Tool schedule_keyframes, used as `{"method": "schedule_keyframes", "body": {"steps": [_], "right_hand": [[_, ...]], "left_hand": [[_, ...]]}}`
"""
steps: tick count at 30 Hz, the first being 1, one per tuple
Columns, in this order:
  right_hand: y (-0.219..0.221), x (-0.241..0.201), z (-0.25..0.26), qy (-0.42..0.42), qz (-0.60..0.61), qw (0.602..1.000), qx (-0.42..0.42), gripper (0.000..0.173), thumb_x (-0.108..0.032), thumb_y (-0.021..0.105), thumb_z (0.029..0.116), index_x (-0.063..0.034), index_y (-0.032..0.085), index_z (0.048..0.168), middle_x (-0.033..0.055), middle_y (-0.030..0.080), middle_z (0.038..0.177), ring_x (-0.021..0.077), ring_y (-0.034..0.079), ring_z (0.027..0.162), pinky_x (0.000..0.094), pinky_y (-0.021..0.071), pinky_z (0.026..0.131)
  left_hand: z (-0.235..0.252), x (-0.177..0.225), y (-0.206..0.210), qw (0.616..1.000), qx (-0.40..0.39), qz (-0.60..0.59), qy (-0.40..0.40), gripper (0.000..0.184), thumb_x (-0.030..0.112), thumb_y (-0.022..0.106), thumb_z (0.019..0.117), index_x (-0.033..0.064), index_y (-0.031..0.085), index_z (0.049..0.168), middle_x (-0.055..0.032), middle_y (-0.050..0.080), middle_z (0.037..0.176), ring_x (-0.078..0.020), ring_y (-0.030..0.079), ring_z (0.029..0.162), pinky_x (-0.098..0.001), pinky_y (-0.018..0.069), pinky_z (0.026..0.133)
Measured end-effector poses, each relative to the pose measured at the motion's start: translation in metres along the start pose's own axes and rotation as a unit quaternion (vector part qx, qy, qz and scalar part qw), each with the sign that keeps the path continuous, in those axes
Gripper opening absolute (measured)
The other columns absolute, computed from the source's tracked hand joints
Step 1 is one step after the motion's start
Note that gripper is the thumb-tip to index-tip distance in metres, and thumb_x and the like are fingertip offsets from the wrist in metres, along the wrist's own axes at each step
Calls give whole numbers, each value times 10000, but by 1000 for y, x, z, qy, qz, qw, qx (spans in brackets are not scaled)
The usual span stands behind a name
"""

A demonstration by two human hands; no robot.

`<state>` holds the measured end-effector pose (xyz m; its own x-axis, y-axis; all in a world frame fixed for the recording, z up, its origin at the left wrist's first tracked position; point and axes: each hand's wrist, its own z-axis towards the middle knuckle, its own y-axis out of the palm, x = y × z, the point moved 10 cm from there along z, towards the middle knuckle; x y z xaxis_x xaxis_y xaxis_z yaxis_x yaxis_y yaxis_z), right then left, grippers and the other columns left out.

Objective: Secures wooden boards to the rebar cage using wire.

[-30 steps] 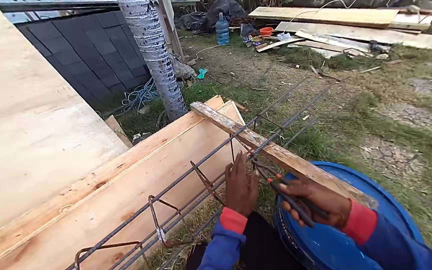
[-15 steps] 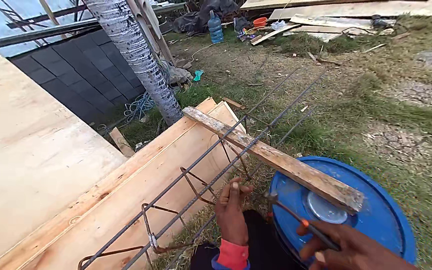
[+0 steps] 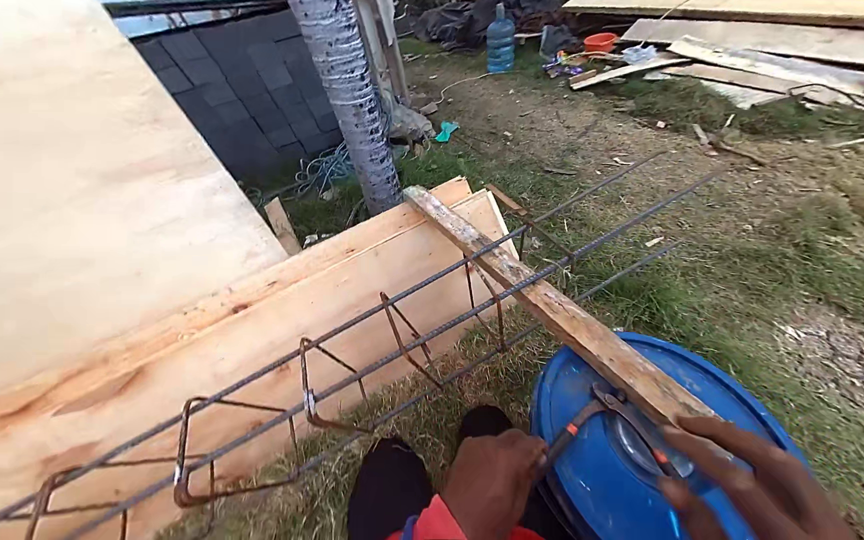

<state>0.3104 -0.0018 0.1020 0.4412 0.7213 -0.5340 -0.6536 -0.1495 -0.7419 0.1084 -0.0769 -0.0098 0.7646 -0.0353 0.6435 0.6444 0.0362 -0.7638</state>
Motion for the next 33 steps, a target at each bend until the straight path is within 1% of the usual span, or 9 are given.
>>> {"method": "schedule_keyframes", "body": {"steps": [2,4,8,15,17,20,24,28,33], "right_hand": [[35,-24,6,-61,-26,994,-85,387,-322,673,991,-138,678,1333,180,603,1417,346,494,1411,556,354,1212],[72,-22,1,-100,-83,979,-157,381,-356,593,1036,-149,657,1349,134,671,1317,321,582,1325,586,322,1220],[103,-12,-9,-124,-64,967,-215,261,-274,526,1078,-177,699,1246,96,719,882,277,714,791,472,593,754],[126,-15,-19,1,138,954,-265,335,-291,469,1105,-152,680,1325,147,717,1034,294,721,815,504,601,666],[123,-6,-13,38,152,959,-236,320,-269,451,1109,-116,693,1252,115,737,1091,255,739,926,490,617,778],[103,25,2,112,137,972,-152,351,-282,428,1113,-60,687,1191,127,720,944,259,710,791,506,599,711],[90,57,8,169,102,978,-72,351,-259,407,1110,-28,660,1188,96,687,868,214,679,728,451,597,674],[92,68,-3,186,48,981,-40,353,-235,417,1104,4,664,1186,155,700,931,265,704,787,476,603,720],[101,71,-17,151,-32,988,-17,317,-225,456,1095,-20,693,1143,159,714,939,279,714,783,459,597,673]], "left_hand": [[-2,15,0,998,-12,45,42,244,253,521,1068,170,728,1165,-50,734,1003,-219,725,815,-447,605,671],[-4,27,-11,995,-16,70,75,235,243,524,1066,170,726,1161,-51,733,990,-221,721,800,-432,600,658],[-13,32,-31,982,-39,139,119,235,267,500,1081,182,718,1103,-34,713,914,-206,702,755,-400,587,651],[-18,25,-39,957,-52,213,192,230,288,508,1080,210,717,1136,-1,707,881,-177,699,784,-373,585,771],[-4,13,-63,972,-23,183,144,430,494,487,1065,208,674,1326,-23,737,1101,-183,703,1059,-452,508,1066],[53,-38,-133,997,58,57,3,661,592,489,1030,126,526,1496,-90,597,1455,-228,565,1349,-499,456,1148],[155,-135,-186,987,94,34,-124,708,569,443,1053,57,427,1542,-178,458,1567,-333,508,1401,-585,433,1138],[227,-191,-153,988,-21,-57,-142,646,489,226,1123,41,477,1516,-191,486,1555,-309,446,1465,-552,320,1221],[231,-214,-124,953,-110,-175,-222,659,568,200,1100,171,297,1617,-200,477,1550,-414,618,1256,-640,529,953]]}}
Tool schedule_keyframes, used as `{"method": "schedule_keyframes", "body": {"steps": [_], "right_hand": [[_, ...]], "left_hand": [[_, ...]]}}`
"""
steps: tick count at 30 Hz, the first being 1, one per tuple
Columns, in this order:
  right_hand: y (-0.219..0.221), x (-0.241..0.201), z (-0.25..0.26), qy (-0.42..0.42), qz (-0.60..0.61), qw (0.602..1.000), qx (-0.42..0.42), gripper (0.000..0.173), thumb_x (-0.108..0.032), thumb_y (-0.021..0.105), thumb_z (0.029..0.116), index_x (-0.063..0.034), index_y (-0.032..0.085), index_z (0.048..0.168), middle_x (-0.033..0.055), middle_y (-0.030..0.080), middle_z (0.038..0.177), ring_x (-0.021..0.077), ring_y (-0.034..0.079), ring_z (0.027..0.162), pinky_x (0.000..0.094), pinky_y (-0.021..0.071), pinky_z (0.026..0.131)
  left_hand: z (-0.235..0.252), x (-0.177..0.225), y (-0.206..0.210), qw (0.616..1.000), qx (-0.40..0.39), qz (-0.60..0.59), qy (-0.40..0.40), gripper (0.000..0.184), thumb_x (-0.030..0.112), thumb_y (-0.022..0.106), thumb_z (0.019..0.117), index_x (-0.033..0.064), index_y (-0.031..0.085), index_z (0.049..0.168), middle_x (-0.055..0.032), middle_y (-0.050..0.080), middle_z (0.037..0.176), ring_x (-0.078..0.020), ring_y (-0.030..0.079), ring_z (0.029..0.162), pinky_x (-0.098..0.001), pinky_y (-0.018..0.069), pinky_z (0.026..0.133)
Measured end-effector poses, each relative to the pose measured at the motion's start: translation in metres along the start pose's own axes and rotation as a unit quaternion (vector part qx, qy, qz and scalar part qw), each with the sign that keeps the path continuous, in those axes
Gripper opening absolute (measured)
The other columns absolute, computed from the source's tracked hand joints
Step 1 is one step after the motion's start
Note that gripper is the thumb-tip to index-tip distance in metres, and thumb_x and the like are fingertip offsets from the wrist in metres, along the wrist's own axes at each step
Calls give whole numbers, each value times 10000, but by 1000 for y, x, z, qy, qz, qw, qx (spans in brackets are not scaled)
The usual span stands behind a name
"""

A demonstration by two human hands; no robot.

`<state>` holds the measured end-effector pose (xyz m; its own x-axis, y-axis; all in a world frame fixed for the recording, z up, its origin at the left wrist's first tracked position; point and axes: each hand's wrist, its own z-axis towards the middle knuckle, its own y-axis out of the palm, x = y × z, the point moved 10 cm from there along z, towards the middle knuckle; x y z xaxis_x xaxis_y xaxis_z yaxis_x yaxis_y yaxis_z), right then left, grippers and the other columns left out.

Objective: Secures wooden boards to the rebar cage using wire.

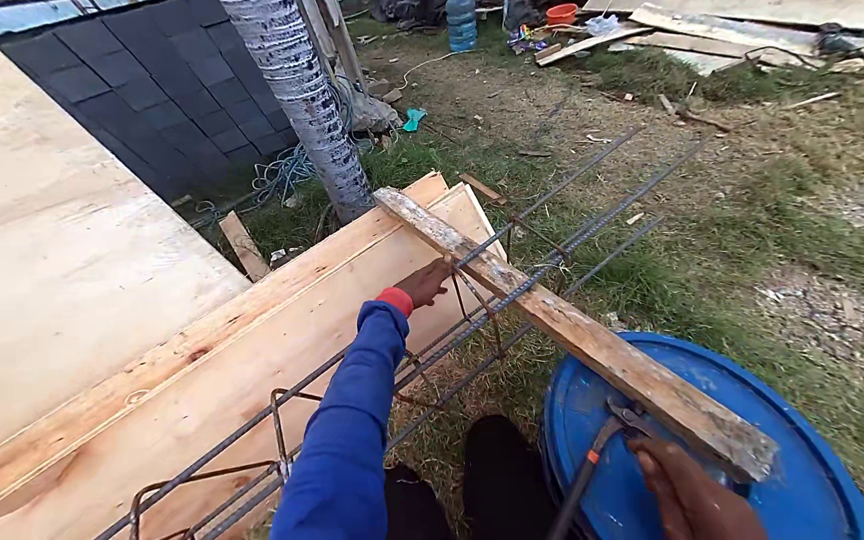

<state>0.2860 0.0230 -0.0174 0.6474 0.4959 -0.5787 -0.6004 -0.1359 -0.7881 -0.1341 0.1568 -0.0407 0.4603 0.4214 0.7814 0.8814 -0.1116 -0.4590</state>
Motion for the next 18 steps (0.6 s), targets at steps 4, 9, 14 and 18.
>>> {"method": "schedule_keyframes", "body": {"steps": [4,9,14,18], "right_hand": [[4,-6,2,-18,-56,998,3,304,-258,470,1090,-68,704,1137,129,720,939,268,721,773,445,587,611],[3,-5,2,-22,-58,998,12,299,-257,474,1089,-70,704,1131,130,723,940,257,724,778,428,591,625],[-2,1,2,-19,-59,997,53,324,-278,435,1094,-81,689,1131,103,708,898,231,704,722,405,573,579],[-4,3,5,-18,-47,997,62,319,-285,451,1091,-85,698,1127,99,720,916,226,715,740,398,585,592]], "left_hand": [[-5,2,-5,999,25,-28,-16,638,578,162,1094,191,421,1530,-205,603,1399,-400,736,734,-558,613,573],[2,-2,-12,997,62,-23,-30,669,614,173,1078,158,554,1384,-185,683,1225,-346,700,634,-477,555,470],[3,-3,-17,994,105,33,-29,648,623,211,1072,151,583,1315,-195,713,943,-312,655,520,-441,534,429],[-1,7,-16,992,117,45,-27,524,546,272,1103,172,578,1306,-184,705,955,-316,661,540,-445,529,432]]}}
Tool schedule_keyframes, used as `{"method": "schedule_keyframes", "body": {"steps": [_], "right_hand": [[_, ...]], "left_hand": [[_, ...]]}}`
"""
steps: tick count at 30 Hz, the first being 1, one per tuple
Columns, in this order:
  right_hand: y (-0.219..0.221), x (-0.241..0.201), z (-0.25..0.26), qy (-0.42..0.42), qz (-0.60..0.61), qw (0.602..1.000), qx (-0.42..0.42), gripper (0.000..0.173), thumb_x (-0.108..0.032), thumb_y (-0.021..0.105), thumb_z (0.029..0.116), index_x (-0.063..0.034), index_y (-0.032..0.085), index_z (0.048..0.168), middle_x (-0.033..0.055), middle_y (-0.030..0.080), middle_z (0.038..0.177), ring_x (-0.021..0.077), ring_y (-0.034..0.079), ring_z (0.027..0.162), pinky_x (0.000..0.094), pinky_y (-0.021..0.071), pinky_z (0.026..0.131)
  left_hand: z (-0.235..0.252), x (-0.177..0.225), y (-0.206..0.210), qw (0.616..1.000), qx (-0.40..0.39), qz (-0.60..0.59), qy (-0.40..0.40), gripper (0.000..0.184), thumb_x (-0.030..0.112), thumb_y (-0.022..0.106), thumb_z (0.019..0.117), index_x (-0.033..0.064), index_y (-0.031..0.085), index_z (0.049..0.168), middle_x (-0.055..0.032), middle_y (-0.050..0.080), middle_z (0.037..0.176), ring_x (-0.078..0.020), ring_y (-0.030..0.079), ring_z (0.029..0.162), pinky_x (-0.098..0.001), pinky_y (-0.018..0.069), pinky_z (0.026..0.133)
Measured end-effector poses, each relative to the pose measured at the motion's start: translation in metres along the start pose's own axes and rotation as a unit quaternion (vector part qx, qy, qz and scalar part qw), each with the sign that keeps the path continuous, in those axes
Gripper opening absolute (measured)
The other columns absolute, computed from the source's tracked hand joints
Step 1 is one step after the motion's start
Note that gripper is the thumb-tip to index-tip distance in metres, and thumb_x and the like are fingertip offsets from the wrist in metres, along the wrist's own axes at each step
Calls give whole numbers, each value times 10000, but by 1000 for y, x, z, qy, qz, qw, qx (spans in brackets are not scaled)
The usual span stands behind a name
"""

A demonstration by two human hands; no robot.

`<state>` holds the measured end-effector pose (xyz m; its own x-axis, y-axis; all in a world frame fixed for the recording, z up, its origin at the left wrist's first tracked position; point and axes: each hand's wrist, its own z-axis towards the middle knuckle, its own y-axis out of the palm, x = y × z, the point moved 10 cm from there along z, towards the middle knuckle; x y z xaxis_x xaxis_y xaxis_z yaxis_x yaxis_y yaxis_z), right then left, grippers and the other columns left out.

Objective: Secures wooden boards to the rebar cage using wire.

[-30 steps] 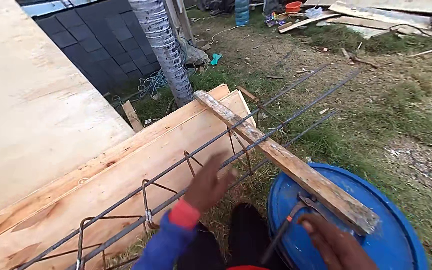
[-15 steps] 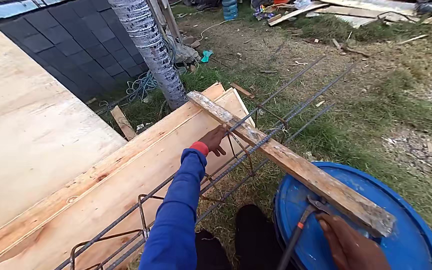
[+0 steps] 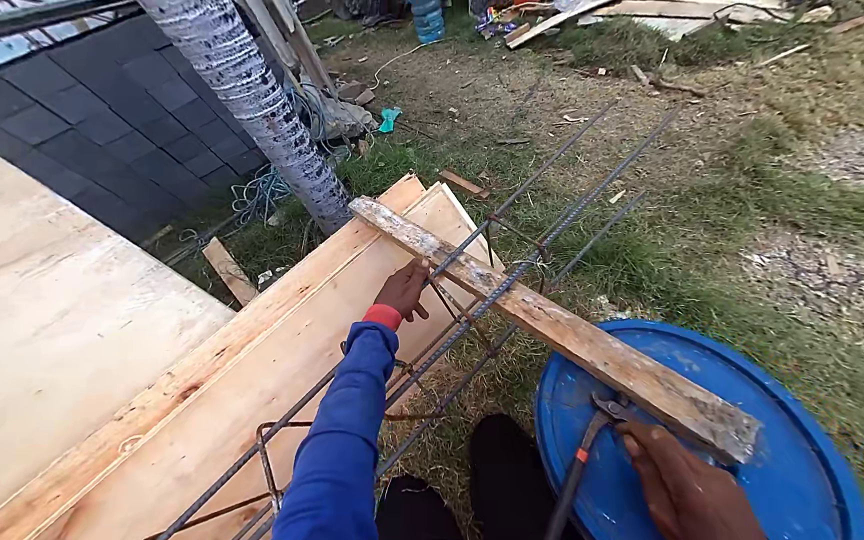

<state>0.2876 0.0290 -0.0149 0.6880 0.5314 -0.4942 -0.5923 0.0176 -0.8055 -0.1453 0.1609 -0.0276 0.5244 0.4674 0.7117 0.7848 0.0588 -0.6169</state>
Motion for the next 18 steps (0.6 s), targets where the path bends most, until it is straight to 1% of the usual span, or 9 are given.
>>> {"method": "schedule_keyframes", "body": {"steps": [3,5,6,8,10,13,14,16,18], "right_hand": [[0,1,4,-1,9,1000,3,313,-290,459,1090,-90,698,1125,98,718,914,223,713,738,395,580,586],[-1,3,1,-1,17,1000,9,314,-280,452,1090,-89,696,1136,92,720,917,212,712,742,382,581,592],[-3,4,-1,-1,25,1000,12,309,-270,458,1089,-78,695,1137,101,720,916,217,713,743,386,585,598],[-5,4,1,0,40,999,14,290,-241,485,1082,-47,696,1131,135,720,914,250,719,749,409,594,614],[-4,4,4,7,43,999,13,287,-232,495,1080,-35,700,1119,151,722,920,267,721,759,419,594,627],[-2,4,1,12,28,1000,0,300,-240,487,1079,-32,701,1112,161,719,913,280,715,746,431,584,617],[-2,3,0,8,22,1000,-4,302,-240,480,1081,-32,695,1116,164,715,908,281,711,740,431,579,612],[-1,3,-3,2,10,1000,-5,309,-244,462,1087,-29,682,1123,168,704,890,277,699,724,426,568,605],[0,6,-8,0,-2,1000,-4,322,-246,442,1091,-26,672,1133,160,688,862,259,677,703,407,554,603]], "left_hand": [[6,1,-4,1000,11,-3,-7,465,485,303,1123,130,590,1213,-179,687,976,-313,647,540,-438,521,434],[12,-7,-3,1000,14,4,-9,425,431,332,1129,103,603,1120,-155,651,882,-270,561,464,-409,479,406],[13,-8,-1,1000,14,8,-10,420,417,337,1129,94,603,1092,-145,627,836,-253,519,442,-398,458,400],[14,-5,-2,1000,20,18,-8,432,421,331,1130,81,592,1075,-146,597,752,-246,488,423,-386,443,399],[18,-2,-2,1000,16,20,-13,433,418,318,1134,85,593,1107,-148,623,754,-241,526,441,-363,444,409],[12,-1,1,999,-18,-1,-34,490,414,281,1140,104,626,1298,-196,697,956,-280,626,564,-410,487,472],[9,-1,1,999,-25,3,-39,510,429,265,1139,130,632,1327,-186,708,967,-265,626,564,-398,482,475],[9,-3,0,1000,-14,11,-23,511,438,277,1136,122,660,1257,-155,688,901,-232,584,514,-386,487,467],[12,-8,-2,999,20,19,17,486,407,323,1127,97,697,1114,-129,639,801,-242,560,495,-445,523,484]]}}
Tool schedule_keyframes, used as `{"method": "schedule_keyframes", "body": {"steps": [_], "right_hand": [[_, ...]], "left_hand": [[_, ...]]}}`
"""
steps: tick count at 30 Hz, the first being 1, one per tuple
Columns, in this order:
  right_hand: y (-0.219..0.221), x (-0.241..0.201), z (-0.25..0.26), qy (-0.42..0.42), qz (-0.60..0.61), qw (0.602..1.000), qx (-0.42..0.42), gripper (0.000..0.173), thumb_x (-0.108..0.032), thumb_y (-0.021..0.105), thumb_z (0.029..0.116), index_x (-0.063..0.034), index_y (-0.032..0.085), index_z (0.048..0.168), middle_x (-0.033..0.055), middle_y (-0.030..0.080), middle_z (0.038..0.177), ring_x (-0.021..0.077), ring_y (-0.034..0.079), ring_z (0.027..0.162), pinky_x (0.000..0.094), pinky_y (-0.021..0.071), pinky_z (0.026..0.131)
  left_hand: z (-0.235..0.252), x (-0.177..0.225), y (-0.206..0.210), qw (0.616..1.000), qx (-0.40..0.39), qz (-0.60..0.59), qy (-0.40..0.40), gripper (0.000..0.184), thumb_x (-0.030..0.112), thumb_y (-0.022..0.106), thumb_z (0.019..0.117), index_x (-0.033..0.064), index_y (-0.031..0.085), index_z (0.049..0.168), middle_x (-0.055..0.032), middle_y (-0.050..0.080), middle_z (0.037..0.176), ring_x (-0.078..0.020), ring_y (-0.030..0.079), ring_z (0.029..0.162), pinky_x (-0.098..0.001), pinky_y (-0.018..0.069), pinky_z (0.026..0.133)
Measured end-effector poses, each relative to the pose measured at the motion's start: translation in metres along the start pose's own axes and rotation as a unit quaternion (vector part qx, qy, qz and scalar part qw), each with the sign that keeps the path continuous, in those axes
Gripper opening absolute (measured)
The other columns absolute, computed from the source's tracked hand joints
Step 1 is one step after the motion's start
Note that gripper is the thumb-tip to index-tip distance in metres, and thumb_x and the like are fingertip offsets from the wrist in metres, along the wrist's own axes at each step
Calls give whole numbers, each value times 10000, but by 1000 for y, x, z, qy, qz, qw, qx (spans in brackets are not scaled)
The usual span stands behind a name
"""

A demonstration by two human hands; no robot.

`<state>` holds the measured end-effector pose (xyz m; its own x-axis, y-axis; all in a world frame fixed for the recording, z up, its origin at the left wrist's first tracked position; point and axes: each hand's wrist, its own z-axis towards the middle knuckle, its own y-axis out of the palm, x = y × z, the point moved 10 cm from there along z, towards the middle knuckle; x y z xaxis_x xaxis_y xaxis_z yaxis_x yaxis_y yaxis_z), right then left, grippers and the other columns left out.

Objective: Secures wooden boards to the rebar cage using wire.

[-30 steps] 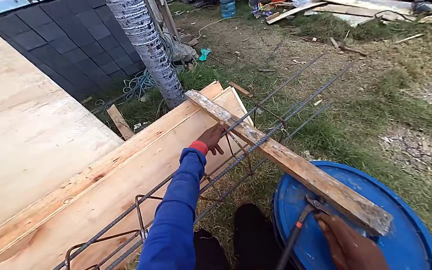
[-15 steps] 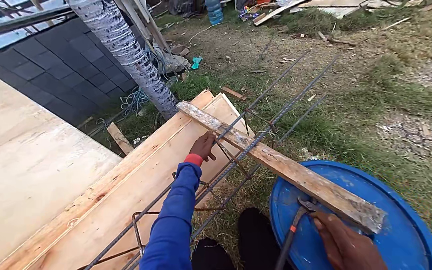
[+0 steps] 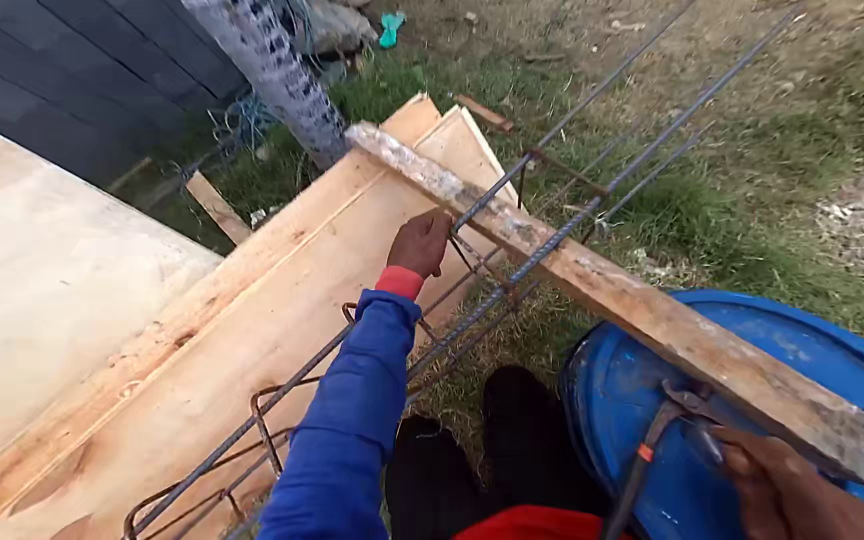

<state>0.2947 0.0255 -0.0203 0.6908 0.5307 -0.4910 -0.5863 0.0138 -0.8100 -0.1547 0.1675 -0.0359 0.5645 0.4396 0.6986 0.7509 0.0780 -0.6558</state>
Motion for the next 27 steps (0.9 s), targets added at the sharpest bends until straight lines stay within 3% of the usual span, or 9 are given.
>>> {"method": "schedule_keyframes", "body": {"steps": [3,6,8,11,14,18,23,25,27], "right_hand": [[1,4,-4,0,-11,1000,-6,330,-250,431,1093,-22,666,1133,153,692,848,247,681,704,399,561,620],[-2,1,-2,15,-43,999,2,323,-264,441,1090,-42,672,1133,148,694,861,261,682,712,413,560,618],[-1,-3,1,27,-78,997,4,335,-292,430,1092,-62,672,1120,140,684,857,268,676,704,423,545,590],[6,-4,4,58,-101,993,-32,356,-335,409,1089,-105,680,1098,104,714,906,256,713,744,437,561,567],[1,-9,15,156,13,986,-56,421,-365,387,1106,-68,684,1143,113,709,903,229,700,729,452,589,612],[-20,-48,69,214,84,973,-8,454,-431,382,1105,-95,688,1108,29,637,780,111,593,614,349,532,543],[12,-96,140,169,35,980,-104,481,-472,338,1099,-144,689,1116,36,674,823,202,666,675,472,568,576],[32,-118,152,120,-10,979,-162,421,-416,354,1101,-158,687,1115,51,719,934,247,723,752,507,595,599],[45,-134,161,82,-41,977,-192,374,-375,377,1094,-161,683,1106,59,726,986,265,729,732,510,596,561]], "left_hand": [[-2,0,-5,999,30,10,34,450,369,368,1109,85,695,989,-105,603,682,-241,569,490,-468,521,487],[-2,6,-6,999,31,28,34,444,377,378,1095,95,677,928,-96,602,685,-257,601,559,-501,523,538],[-4,6,-3,999,11,45,23,448,403,361,1098,108,688,1014,-115,623,729,-289,623,621,-535,520,578],[-16,6,-2,999,-5,41,20,478,495,327,1097,147,647,1027,-127,578,666,-314,574,531,-516,461,461],[-15,0,0,999,-26,27,10,496,550,302,1090,181,632,1075,-122,578,670,-317,569,518,-524,464,451],[-4,-5,4,998,-41,41,-2,543,586,286,1083,208,653,1215,-136,665,799,-340,652,679,-600,521,604],[-4,-11,7,996,-83,-33,-10,580,611,250,1078,221,619,1299,-127,654,774,-303,620,565,-534,541,521],[-14,0,-14,998,-44,-27,25,580,569,272,1092,193,624,1360,-119,720,988,-287,698,780,-546,583,688],[-34,30,-39,991,-7,52,120,613,548,281,1093,152,560,1468,-64,611,1435,-240,628,1254,-528,526,1034]]}}
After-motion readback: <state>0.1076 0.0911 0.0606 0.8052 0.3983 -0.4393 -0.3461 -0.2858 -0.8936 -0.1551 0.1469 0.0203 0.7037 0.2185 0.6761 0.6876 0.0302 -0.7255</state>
